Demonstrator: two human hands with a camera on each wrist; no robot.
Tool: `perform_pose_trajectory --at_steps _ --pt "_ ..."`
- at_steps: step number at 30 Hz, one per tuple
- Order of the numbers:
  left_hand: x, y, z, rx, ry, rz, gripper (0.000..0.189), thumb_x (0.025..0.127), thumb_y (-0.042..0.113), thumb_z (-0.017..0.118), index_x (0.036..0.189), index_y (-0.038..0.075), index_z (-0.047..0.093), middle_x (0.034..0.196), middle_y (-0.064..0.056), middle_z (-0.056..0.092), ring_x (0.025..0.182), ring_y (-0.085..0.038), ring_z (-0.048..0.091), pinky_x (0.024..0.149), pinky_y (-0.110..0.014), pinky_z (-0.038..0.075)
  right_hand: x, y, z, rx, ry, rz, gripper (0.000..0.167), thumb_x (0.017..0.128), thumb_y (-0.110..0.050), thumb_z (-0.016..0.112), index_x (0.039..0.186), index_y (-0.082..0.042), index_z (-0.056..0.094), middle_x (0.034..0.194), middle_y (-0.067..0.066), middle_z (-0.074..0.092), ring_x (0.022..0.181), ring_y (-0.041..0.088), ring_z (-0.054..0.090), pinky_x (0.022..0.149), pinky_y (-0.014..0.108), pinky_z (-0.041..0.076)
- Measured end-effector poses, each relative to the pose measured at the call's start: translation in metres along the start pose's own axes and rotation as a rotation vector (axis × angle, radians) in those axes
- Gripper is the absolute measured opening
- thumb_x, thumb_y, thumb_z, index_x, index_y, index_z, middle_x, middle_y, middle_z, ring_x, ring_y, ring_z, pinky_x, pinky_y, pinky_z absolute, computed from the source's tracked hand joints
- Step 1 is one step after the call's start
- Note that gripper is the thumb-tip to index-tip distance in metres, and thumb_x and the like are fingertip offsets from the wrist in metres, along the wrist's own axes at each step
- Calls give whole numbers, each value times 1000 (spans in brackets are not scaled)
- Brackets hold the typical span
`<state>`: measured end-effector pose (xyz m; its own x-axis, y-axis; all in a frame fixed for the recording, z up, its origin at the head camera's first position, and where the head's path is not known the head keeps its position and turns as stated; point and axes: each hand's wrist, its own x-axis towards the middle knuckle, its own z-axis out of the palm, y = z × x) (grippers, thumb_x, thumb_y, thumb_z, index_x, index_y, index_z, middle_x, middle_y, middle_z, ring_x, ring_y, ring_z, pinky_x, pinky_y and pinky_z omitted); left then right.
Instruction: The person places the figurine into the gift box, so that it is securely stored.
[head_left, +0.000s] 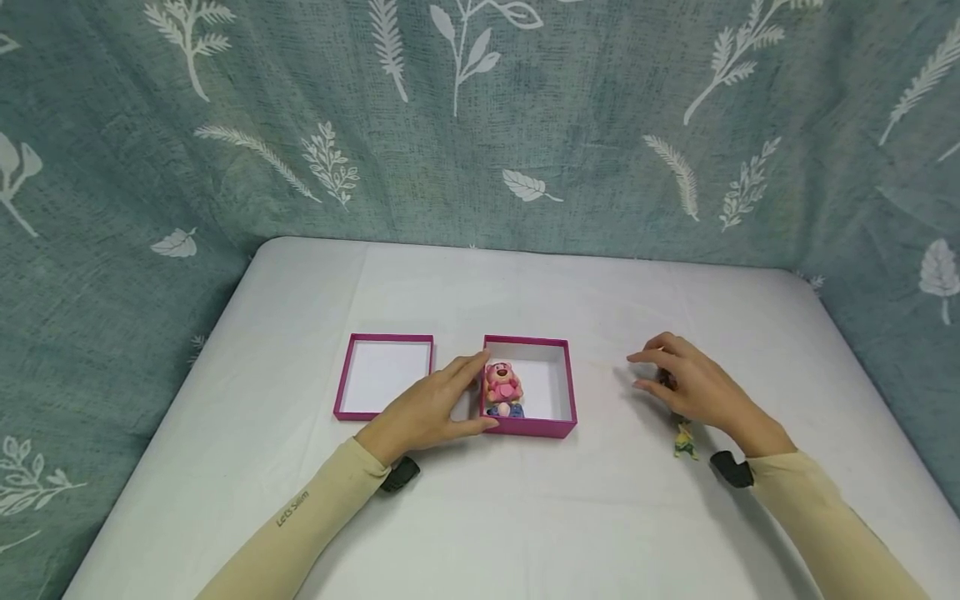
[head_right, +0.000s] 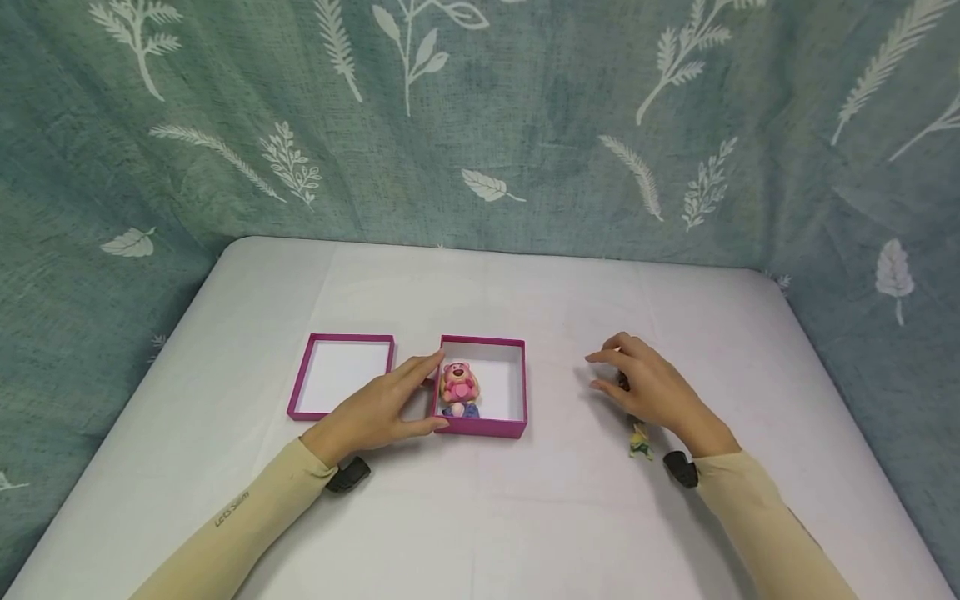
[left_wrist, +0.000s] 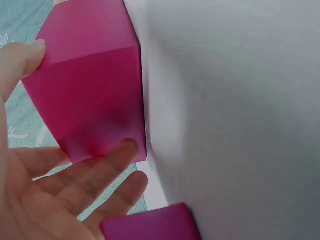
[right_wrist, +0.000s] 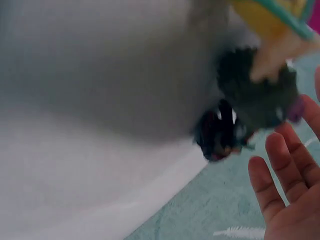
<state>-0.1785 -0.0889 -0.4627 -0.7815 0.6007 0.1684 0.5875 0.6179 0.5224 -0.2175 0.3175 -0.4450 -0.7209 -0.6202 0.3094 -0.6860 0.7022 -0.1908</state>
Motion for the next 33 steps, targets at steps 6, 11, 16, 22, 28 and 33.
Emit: perform_pose_trajectory --at_steps 6,11,16,22,28,33 --pt "0 1 -1 -2 11 17 93 87 51 70 155 6 26 147 -11 47 129 -24 54 106 -37 46 -7 9 -7 -59 46 28 43 72 -6 84 113 -6 71 108 12 58 84 21 52 62 33 43" --pt "1 0 -1 7 9 22 93 86 50 71 155 6 25 146 -11 47 127 -24 55 106 -37 47 -13 15 -8 -90 17 105 43 75 -8 83 116 -6 70 109 15 57 91 29 56 69 44 47" --pt "1 0 0 4 7 21 94 86 50 71 155 6 25 146 -11 47 127 -24 55 106 -37 47 -17 19 -4 -31 -73 167 30 83 -9 77 112 -4 71 107 14 60 90 29 59 70 45 50" --pt "0 0 0 6 4 9 94 86 50 70 156 7 24 146 -10 47 127 -24 55 106 -37 47 -18 23 -2 26 -106 193 24 88 -9 72 111 -3 72 107 11 61 88 22 61 68 41 51" --pt "0 0 0 3 3 14 94 87 51 70 156 7 24 146 -11 47 128 -24 55 106 -38 47 -20 24 -6 76 -157 238 33 91 -18 71 119 -2 68 114 13 60 93 25 61 71 42 50" --pt "1 0 0 14 6 16 94 87 52 69 156 7 24 146 -10 47 127 -24 55 105 -37 47 -23 23 -10 103 -216 278 50 88 -29 74 129 -3 63 120 14 57 99 27 59 74 42 49"
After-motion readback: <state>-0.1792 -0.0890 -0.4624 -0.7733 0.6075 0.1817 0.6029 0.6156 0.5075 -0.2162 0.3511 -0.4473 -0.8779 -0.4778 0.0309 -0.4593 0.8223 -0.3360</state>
